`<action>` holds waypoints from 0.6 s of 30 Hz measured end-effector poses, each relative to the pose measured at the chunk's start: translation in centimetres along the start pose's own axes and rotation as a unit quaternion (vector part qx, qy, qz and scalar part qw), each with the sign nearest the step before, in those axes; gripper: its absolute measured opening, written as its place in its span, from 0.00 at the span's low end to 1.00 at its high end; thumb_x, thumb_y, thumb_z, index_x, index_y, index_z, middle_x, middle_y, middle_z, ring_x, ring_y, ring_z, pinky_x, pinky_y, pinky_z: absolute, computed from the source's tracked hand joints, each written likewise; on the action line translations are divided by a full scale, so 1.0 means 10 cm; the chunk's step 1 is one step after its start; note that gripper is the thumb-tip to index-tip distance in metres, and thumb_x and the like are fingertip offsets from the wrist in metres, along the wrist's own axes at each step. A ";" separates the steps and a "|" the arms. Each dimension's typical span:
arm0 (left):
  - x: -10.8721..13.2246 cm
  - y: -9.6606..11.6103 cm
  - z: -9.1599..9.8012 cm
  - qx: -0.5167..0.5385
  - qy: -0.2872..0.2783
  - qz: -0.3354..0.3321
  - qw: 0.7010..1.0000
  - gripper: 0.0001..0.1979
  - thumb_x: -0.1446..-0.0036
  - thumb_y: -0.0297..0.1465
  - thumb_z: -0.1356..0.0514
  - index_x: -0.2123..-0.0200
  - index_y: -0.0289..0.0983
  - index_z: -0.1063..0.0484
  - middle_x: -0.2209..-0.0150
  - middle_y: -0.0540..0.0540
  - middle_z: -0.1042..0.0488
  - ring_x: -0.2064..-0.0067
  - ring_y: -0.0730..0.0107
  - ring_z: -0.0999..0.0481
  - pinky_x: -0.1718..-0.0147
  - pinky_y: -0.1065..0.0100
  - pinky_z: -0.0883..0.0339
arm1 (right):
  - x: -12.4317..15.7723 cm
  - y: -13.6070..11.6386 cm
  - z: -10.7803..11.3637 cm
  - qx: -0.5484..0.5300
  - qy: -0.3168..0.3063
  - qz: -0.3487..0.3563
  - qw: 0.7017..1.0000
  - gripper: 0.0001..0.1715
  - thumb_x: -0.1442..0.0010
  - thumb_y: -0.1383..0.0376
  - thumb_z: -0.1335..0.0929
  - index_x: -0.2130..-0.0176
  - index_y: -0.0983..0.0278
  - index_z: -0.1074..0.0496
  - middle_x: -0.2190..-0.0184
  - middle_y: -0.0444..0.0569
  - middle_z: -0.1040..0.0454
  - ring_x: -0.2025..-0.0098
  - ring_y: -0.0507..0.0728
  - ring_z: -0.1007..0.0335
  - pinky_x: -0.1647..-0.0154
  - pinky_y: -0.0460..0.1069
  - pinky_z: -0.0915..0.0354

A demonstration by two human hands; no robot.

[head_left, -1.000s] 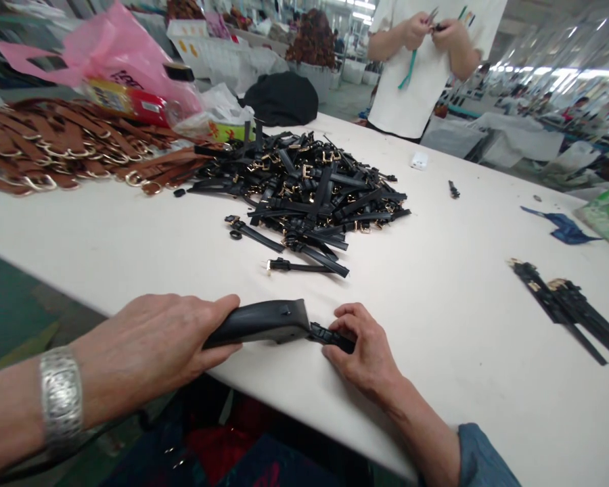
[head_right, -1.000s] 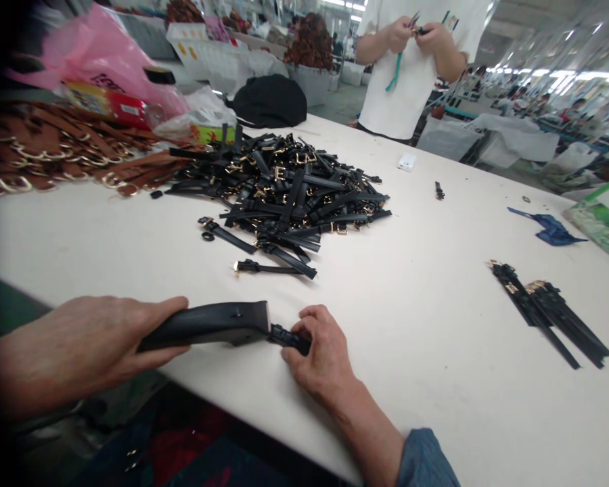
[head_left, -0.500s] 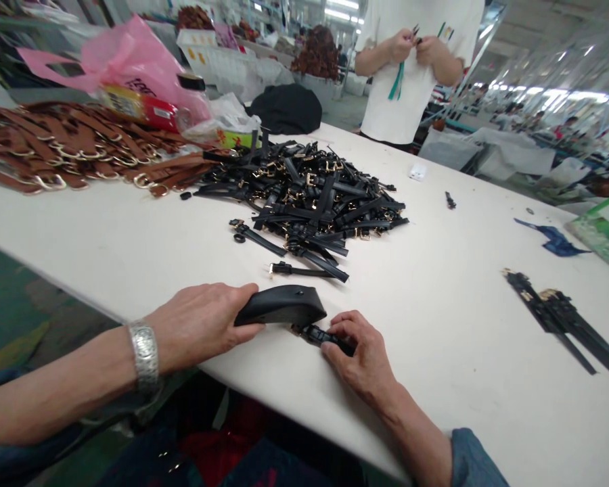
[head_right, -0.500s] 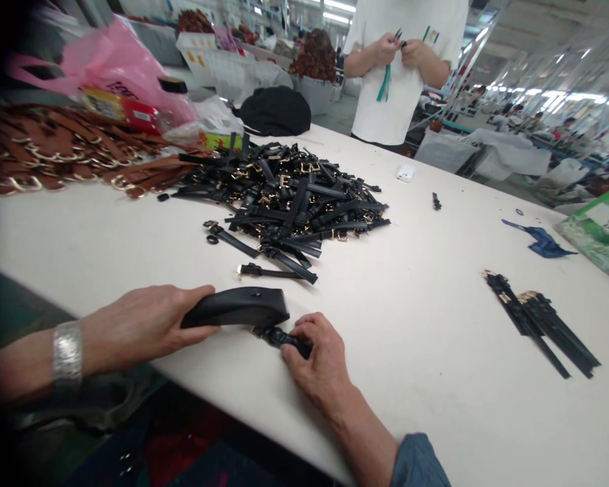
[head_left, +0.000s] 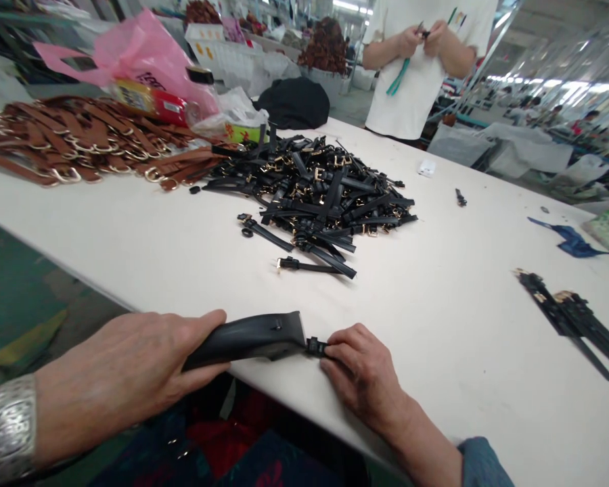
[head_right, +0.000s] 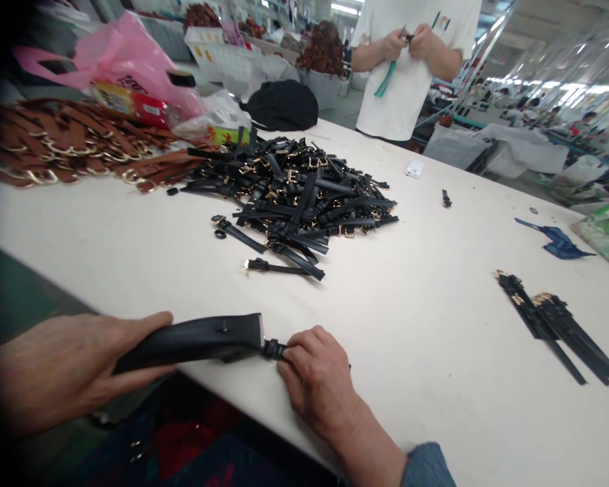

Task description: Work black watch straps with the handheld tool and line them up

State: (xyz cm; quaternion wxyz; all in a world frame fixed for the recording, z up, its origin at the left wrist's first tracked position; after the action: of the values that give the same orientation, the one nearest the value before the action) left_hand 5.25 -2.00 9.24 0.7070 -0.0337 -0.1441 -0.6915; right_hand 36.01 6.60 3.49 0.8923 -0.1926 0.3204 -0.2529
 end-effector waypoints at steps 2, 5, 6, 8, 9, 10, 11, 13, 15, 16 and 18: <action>-0.01 0.07 0.00 -0.019 -0.013 0.001 1.000 0.15 0.32 0.48 0.43 0.57 0.46 0.21 0.68 0.46 0.15 0.67 0.51 0.17 0.66 0.58 0.36 | 0.02 0.01 -0.01 -0.047 0.002 -0.024 0.999 0.08 0.30 0.71 0.28 0.61 0.58 0.21 0.61 0.51 0.16 0.61 0.60 0.21 0.59 0.54 0.26; -0.11 0.21 0.02 -0.018 -0.057 -0.011 0.998 0.18 0.30 0.48 0.47 0.54 0.45 0.22 0.67 0.42 0.15 0.64 0.47 0.15 0.65 0.56 0.34 | 0.05 0.05 -0.05 -0.079 0.012 -0.068 0.994 0.08 0.33 0.72 0.28 0.62 0.58 0.22 0.63 0.50 0.17 0.60 0.60 0.20 0.58 0.54 0.25; -0.16 0.26 0.03 -0.016 -0.066 -0.013 0.998 0.19 0.30 0.48 0.47 0.54 0.45 0.23 0.67 0.41 0.15 0.64 0.46 0.14 0.65 0.55 0.34 | 0.06 0.07 -0.07 -0.083 0.013 -0.082 0.993 0.08 0.34 0.71 0.28 0.63 0.58 0.23 0.64 0.50 0.17 0.60 0.61 0.20 0.58 0.54 0.25; -0.27 0.31 0.04 -0.019 -0.065 -0.010 0.998 0.19 0.31 0.48 0.46 0.53 0.44 0.23 0.67 0.39 0.16 0.63 0.45 0.14 0.65 0.55 0.33 | 0.08 0.12 -0.09 -0.087 0.009 -0.107 0.990 0.07 0.36 0.71 0.27 0.63 0.58 0.23 0.64 0.49 0.18 0.60 0.61 0.20 0.57 0.54 0.25; -0.31 0.32 0.05 -0.020 -0.054 -0.008 0.998 0.18 0.32 0.48 0.44 0.52 0.44 0.23 0.67 0.39 0.16 0.63 0.45 0.14 0.65 0.55 0.33 | 0.08 0.13 -0.09 -0.087 0.005 -0.117 0.989 0.06 0.37 0.70 0.27 0.63 0.58 0.23 0.65 0.49 0.18 0.60 0.61 0.20 0.57 0.54 0.25; -0.35 0.32 0.05 -0.019 -0.039 -0.006 0.999 0.18 0.33 0.49 0.43 0.52 0.44 0.23 0.67 0.39 0.16 0.63 0.45 0.14 0.65 0.55 0.32 | 0.08 0.14 -0.10 -0.087 -0.001 -0.125 0.988 0.06 0.38 0.70 0.27 0.63 0.58 0.23 0.64 0.49 0.18 0.60 0.61 0.20 0.57 0.54 0.25; -0.36 0.29 0.05 -0.017 -0.029 -0.006 0.999 0.18 0.33 0.49 0.43 0.52 0.44 0.23 0.68 0.39 0.16 0.64 0.46 0.15 0.65 0.55 0.32 | 0.08 0.15 -0.10 -0.084 -0.004 -0.131 0.988 0.06 0.38 0.70 0.26 0.63 0.58 0.23 0.64 0.48 0.18 0.60 0.61 0.20 0.57 0.54 0.25; -0.31 0.22 0.03 -0.006 -0.026 -0.008 1.000 0.18 0.34 0.49 0.42 0.53 0.44 0.22 0.69 0.40 0.16 0.65 0.46 0.15 0.66 0.55 0.33 | 0.08 0.16 -0.10 -0.076 -0.006 -0.141 0.987 0.08 0.40 0.70 0.26 0.61 0.58 0.22 0.64 0.48 0.17 0.60 0.60 0.20 0.57 0.54 0.26; -0.20 0.13 0.01 -0.002 -0.036 -0.012 0.999 0.17 0.33 0.48 0.43 0.53 0.45 0.22 0.68 0.40 0.15 0.65 0.46 0.14 0.66 0.55 0.33 | 0.06 0.15 -0.10 -0.073 -0.005 -0.143 0.987 0.09 0.41 0.71 0.26 0.60 0.58 0.21 0.64 0.48 0.17 0.61 0.60 0.20 0.57 0.54 0.26; -0.13 0.09 0.01 -0.005 -0.042 -0.010 0.999 0.16 0.32 0.46 0.44 0.53 0.45 0.21 0.68 0.41 0.14 0.65 0.47 0.14 0.65 0.55 0.33 | 0.06 0.15 -0.09 -0.076 -0.003 -0.144 0.987 0.10 0.42 0.71 0.26 0.60 0.58 0.21 0.64 0.48 0.17 0.61 0.60 0.20 0.58 0.53 0.25; -0.01 0.06 0.00 -0.009 -0.043 -0.004 0.999 0.14 0.31 0.43 0.45 0.55 0.45 0.21 0.67 0.43 0.13 0.64 0.46 0.12 0.64 0.55 0.32 | 0.04 0.15 -0.08 -0.088 -0.006 -0.147 0.985 0.10 0.42 0.70 0.26 0.60 0.58 0.21 0.64 0.48 0.17 0.62 0.60 0.20 0.59 0.53 0.25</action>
State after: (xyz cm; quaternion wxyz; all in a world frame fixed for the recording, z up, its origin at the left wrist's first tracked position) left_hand 5.89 -1.89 9.29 0.6973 -0.0693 -0.1683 -0.6933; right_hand 36.19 7.40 1.96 0.8268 -0.3173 0.3042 -0.3511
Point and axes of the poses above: each hand's wrist, its own x-axis away from the middle knuckle, its own z-axis out of the back of the hand, y = z × x, the point moved 3 cm from there along -x, towards the middle knuckle
